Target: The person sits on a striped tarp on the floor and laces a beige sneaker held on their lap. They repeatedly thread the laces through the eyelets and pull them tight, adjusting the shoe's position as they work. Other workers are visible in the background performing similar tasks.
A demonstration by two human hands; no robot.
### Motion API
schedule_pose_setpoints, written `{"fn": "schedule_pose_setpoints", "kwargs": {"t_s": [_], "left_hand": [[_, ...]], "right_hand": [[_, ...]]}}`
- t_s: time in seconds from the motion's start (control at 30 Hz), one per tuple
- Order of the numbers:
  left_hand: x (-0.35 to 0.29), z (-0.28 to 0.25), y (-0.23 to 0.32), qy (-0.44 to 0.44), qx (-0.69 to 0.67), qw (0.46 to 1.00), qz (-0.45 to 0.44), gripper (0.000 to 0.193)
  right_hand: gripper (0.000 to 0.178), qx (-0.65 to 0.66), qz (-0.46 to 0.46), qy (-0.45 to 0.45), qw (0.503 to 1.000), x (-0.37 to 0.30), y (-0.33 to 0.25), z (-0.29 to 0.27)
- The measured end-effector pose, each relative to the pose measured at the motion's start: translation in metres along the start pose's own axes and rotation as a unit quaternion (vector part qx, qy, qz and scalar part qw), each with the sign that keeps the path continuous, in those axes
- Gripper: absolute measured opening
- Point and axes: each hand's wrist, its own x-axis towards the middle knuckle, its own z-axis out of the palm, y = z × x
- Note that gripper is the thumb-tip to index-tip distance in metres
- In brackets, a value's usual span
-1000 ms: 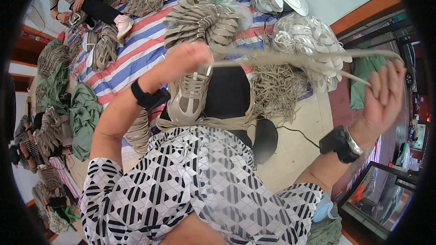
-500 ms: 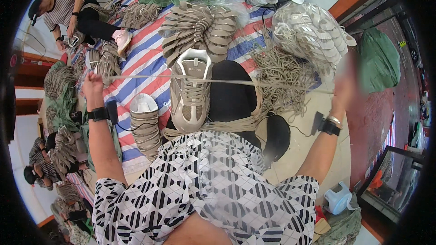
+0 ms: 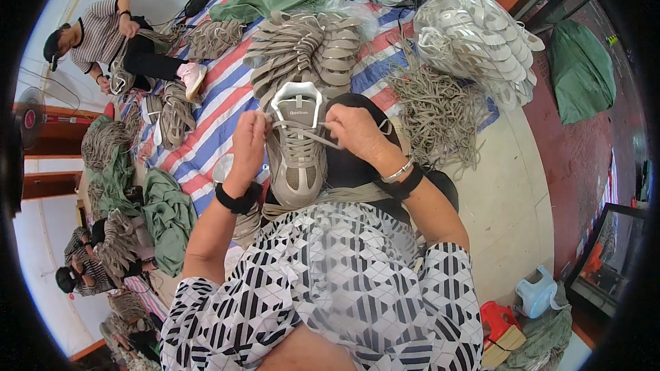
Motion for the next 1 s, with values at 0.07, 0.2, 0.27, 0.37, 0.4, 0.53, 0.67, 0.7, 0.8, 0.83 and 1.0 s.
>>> {"fn": "schedule_pose_setpoints", "kwargs": {"t_s": [0.07,0.2,0.27,0.37,0.4,0.53,0.67,0.7,0.8,0.83,1.0], "left_hand": [[-0.016,0.005,0.001,-0.024,0.079,0.996,0.024,0.025],[-0.036,0.001,-0.001,-0.094,0.045,0.994,-0.042,0.03],[-0.037,-0.007,-0.003,-0.121,-0.055,0.984,-0.115,0.029],[-0.031,-0.013,0.004,-0.056,-0.031,0.992,-0.109,0.024],[-0.031,-0.012,0.004,-0.013,-0.043,0.996,-0.08,0.022],[-0.029,-0.005,0.002,0.018,-0.126,0.985,-0.112,0.021],[-0.029,-0.004,0.004,-0.037,-0.07,0.995,-0.059,0.023],[-0.027,-0.004,0.006,-0.051,-0.067,0.996,-0.04,0.025],[-0.021,-0.002,0.003,-0.07,-0.047,0.994,-0.074,0.025],[-0.02,-0.002,0.002,-0.075,-0.046,0.993,-0.084,0.026],[-0.01,-0.001,0.005,-0.081,-0.098,0.984,-0.124,0.024]], "right_hand": [[0.011,-0.044,-0.058,0.02,0.997,0.001,0.01,0.007],[0.009,-0.011,-0.048,0.031,0.998,0.002,0.015,0.013],[0.009,0.036,-0.005,0.014,0.999,0.001,0.008,0.01],[0.009,0.041,0.036,0.006,0.998,0.002,0.002,0.01],[0.01,0.022,0.048,0.009,0.999,0.001,-0.002,0.011],[0.01,-0.31,-0.331,0.129,0.882,0.008,0.027,0.03],[0.008,0.073,0.014,0.012,0.997,0.005,0.006,0.024],[0.008,0.112,0.046,-0.013,0.993,0.006,0.004,0.021],[0.008,0.127,0.062,-0.046,0.989,0.008,0.004,0.015],[0.008,0.132,0.067,-0.052,0.988,0.008,0.003,0.014],[0.009,0.122,0.05,-0.06,0.989,0.006,0.001,0.01]]}}
